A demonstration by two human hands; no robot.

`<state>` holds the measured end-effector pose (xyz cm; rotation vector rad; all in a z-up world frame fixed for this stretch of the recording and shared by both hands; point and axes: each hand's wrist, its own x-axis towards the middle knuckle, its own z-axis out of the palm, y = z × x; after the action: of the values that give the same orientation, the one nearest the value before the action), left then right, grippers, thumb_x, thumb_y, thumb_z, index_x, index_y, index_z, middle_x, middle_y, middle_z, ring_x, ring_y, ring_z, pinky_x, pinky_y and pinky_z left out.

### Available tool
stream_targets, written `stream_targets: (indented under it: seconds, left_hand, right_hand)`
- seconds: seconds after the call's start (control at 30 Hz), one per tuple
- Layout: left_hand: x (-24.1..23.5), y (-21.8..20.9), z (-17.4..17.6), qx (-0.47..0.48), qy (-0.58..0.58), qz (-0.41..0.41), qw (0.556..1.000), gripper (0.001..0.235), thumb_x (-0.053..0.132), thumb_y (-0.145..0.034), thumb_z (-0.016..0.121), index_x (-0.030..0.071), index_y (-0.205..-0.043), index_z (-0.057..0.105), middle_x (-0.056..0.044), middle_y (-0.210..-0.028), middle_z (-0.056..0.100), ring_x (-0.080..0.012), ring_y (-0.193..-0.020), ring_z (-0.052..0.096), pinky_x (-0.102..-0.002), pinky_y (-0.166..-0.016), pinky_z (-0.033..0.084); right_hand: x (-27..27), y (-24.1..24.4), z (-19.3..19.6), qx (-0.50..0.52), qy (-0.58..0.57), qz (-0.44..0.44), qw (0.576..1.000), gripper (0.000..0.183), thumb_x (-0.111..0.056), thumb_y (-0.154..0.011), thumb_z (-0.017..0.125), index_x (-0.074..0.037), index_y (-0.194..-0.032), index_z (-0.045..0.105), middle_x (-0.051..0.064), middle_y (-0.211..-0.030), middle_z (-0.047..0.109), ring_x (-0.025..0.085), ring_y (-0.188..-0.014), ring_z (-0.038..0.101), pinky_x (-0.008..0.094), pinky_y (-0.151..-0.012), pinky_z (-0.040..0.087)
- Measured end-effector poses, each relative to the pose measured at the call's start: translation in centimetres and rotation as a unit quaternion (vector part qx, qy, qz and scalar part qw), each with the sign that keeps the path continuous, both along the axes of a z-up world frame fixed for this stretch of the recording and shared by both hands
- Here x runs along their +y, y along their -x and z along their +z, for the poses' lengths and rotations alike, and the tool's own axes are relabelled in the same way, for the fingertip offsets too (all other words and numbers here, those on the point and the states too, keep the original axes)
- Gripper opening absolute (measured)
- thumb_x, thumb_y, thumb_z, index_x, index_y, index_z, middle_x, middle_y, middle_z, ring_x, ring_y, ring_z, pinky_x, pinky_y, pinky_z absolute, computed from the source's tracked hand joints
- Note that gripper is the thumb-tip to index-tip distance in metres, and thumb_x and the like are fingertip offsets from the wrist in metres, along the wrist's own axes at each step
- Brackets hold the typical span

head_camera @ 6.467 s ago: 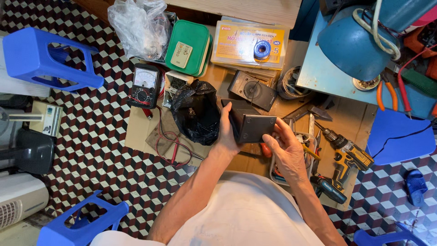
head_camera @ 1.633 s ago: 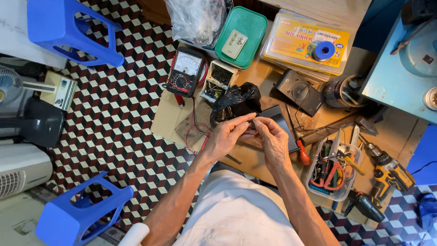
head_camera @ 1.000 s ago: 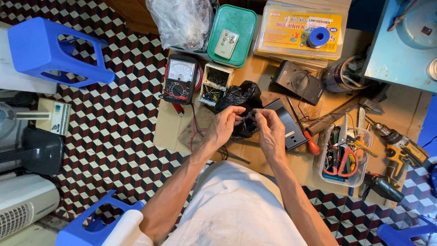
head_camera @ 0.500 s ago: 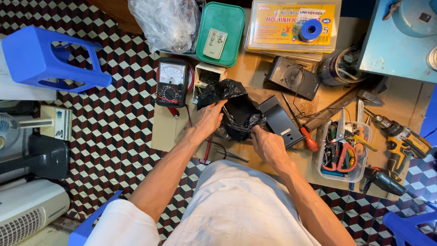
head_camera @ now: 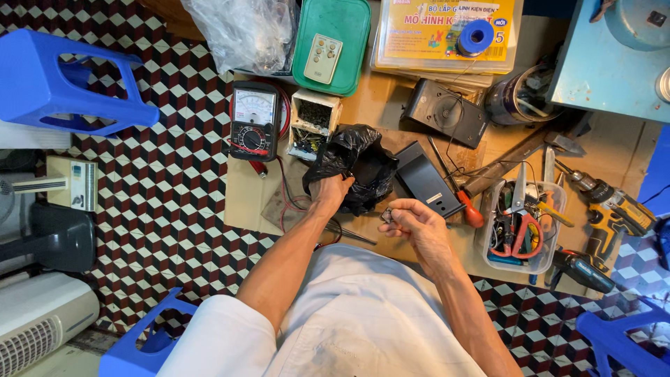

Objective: The person retrieves a black speaker and a plastic grid from a bag, then uses a cordless drill to remove screws from the speaker casing. They separate the speaker parts and handle a small cylindrical component, inspecting it closely.

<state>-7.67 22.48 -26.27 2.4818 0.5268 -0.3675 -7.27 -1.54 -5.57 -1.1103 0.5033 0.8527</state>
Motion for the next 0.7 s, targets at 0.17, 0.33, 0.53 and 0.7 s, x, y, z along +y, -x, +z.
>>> stream_targets:
  seconds: [0.17,0.33,0.53,0.7]
  left_hand:
    - [0.1,0.3,-0.4,-0.011,0.055,0.016,0.998,0.022,0.030,-0.077,0.085,0.010,-0.083,0.077,-0.009,-0.076,0.072,-0.0294,-0.071,0.070,-0.045,-0.068,0.055]
    - [0.6,-0.8,5.0,-0.002,0.067,-0.022,0.997,0.021,0.029,-0.085,0.078,0.009,-0.084,0.075,-0.014,-0.073,0.071,-0.0326,-0.070,0.070,-0.045,-0.067,0.053]
    - [2.1,-3.7,10.7,-0.076,0.128,0.022,0.989,0.024,0.031,-0.091,0.071,0.008,-0.091,0.075,-0.020,-0.081,0.072,-0.0393,-0.078,0.071,-0.047,-0.069,0.055]
    - [3.3,-8.4,11.6,-0.192,0.103,-0.003,0.976,0.020,0.024,-0.098,0.064,0.006,-0.096,0.073,-0.020,-0.089,0.072,-0.0405,-0.085,0.070,-0.047,-0.071,0.056]
  right_hand:
    - [0.5,0.0,1.3,0.026,-0.079,-0.067,0.994,0.025,-0.012,-0.100,0.055,0.004,-0.117,0.062,0.015,-0.106,0.071,0.024,-0.095,0.072,0.034,-0.082,0.058]
    - [1.3,-0.8,1.7,0.006,-0.106,-0.106,0.989,0.030,-0.017,-0.101,0.051,0.005,-0.116,0.064,0.017,-0.112,0.072,0.025,-0.101,0.072,0.037,-0.094,0.059]
    - [7.8,-2.0,-4.0,-0.256,0.248,0.163,0.920,0.020,-0.007,-0.096,0.062,-0.003,-0.114,0.071,0.018,-0.096,0.077,0.029,-0.088,0.073,0.041,-0.082,0.058]
    - [9.2,-2.1,-9.9,-0.372,0.411,0.467,0.689,0.022,-0.005,-0.086,0.061,-0.003,-0.103,0.074,0.025,-0.102,0.071,0.041,-0.097,0.070,0.045,-0.085,0.057]
